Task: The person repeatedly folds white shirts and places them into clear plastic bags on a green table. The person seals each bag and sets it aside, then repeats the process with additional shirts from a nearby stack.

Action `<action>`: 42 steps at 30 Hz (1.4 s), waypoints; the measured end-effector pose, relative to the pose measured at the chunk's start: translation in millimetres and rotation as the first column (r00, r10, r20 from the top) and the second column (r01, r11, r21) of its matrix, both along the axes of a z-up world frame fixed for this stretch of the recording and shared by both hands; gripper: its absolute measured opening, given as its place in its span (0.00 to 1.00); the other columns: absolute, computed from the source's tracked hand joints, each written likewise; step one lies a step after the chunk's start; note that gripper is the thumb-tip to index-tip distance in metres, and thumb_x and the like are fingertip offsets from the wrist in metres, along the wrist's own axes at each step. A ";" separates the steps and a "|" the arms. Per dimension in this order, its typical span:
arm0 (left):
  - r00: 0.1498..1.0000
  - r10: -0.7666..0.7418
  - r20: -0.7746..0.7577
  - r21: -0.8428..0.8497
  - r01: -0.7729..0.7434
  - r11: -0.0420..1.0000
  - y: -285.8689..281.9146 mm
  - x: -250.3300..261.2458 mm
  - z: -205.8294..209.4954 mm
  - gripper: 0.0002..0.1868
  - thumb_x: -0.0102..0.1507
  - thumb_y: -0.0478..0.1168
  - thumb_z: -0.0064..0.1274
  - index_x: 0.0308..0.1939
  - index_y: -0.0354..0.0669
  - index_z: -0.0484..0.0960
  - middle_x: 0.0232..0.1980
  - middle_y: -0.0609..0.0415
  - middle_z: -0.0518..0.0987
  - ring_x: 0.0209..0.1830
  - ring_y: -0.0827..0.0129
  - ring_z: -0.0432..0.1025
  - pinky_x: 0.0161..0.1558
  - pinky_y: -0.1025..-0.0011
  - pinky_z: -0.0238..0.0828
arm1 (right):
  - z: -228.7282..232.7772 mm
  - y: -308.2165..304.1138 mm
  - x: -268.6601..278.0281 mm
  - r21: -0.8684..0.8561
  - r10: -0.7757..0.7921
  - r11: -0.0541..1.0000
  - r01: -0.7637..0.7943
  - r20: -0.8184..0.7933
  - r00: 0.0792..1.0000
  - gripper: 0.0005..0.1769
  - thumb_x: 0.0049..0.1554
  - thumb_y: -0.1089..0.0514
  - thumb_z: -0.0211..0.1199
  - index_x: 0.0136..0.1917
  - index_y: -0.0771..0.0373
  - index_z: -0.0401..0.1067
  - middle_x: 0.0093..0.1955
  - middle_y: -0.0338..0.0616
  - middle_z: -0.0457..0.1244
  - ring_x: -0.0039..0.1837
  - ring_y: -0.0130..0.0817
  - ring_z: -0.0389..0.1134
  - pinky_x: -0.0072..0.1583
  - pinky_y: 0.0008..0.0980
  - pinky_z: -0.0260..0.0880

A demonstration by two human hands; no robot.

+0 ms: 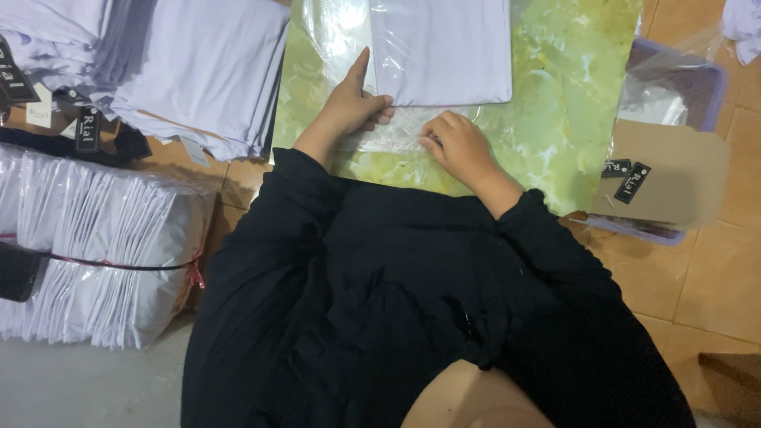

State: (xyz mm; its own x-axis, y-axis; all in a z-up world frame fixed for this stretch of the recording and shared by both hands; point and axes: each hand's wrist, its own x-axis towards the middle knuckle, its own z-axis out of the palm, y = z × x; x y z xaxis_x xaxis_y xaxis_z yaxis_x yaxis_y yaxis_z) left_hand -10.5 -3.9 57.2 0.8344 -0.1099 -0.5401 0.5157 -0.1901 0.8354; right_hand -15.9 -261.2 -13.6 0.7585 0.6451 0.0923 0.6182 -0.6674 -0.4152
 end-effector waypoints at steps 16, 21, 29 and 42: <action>0.999 -0.018 0.039 0.015 0.017 1.000 0.8 0.6 -7.9 0.53 0.65 0.36 0.57 0.83 0.57 0.36 0.37 0.55 0.87 0.38 0.73 0.83 0.40 0.77 0.78 | 5.6 0.4 4.7 0.042 -0.009 0.999 0.015 -0.123 0.992 0.06 0.58 0.65 0.57 0.42 0.55 0.64 0.45 0.39 0.62 0.50 0.45 0.63 0.52 0.41 0.61; 1.000 -0.015 0.010 0.008 0.015 1.000 1.3 0.3 -2.9 0.52 0.66 0.36 0.55 0.83 0.59 0.35 0.42 0.53 0.88 0.38 0.74 0.83 0.41 0.78 0.80 | 17.3 -24.9 6.4 0.253 0.233 0.953 -0.166 -0.264 0.936 0.14 0.70 0.54 0.51 0.41 0.57 0.63 0.41 0.39 0.56 0.47 0.37 0.58 0.55 0.34 0.56; 0.999 -0.047 0.008 0.045 0.046 0.998 5.1 -0.6 1.8 0.53 0.63 0.36 0.57 0.84 0.57 0.38 0.35 0.55 0.86 0.35 0.74 0.80 0.39 0.77 0.78 | 65.6 -181.6 -62.7 0.369 -0.321 0.636 0.678 -0.673 0.667 0.02 0.66 0.56 0.54 0.49 0.49 0.65 0.49 0.30 0.59 0.51 0.25 0.62 0.58 0.26 0.63; 0.998 -0.044 0.041 0.003 0.043 0.999 4.5 -7.0 1.9 0.54 0.64 0.35 0.59 0.84 0.54 0.37 0.37 0.50 0.83 0.36 0.70 0.79 0.42 0.74 0.80 | 61.3 -342.0 -243.8 -0.109 -0.784 0.453 0.885 -0.522 0.336 0.20 0.57 0.65 0.66 0.62 0.53 0.75 0.57 0.40 0.70 0.58 0.35 0.72 0.63 0.32 0.71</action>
State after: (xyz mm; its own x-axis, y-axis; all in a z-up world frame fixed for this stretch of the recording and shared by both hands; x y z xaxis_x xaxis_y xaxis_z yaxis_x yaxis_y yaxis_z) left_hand -17.5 0.7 59.1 0.8502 -0.1454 -0.5060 0.4724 -0.2135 0.8551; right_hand -259.8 -603.2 47.7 0.8557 -0.3416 -0.3886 -0.5165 -0.6097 -0.6013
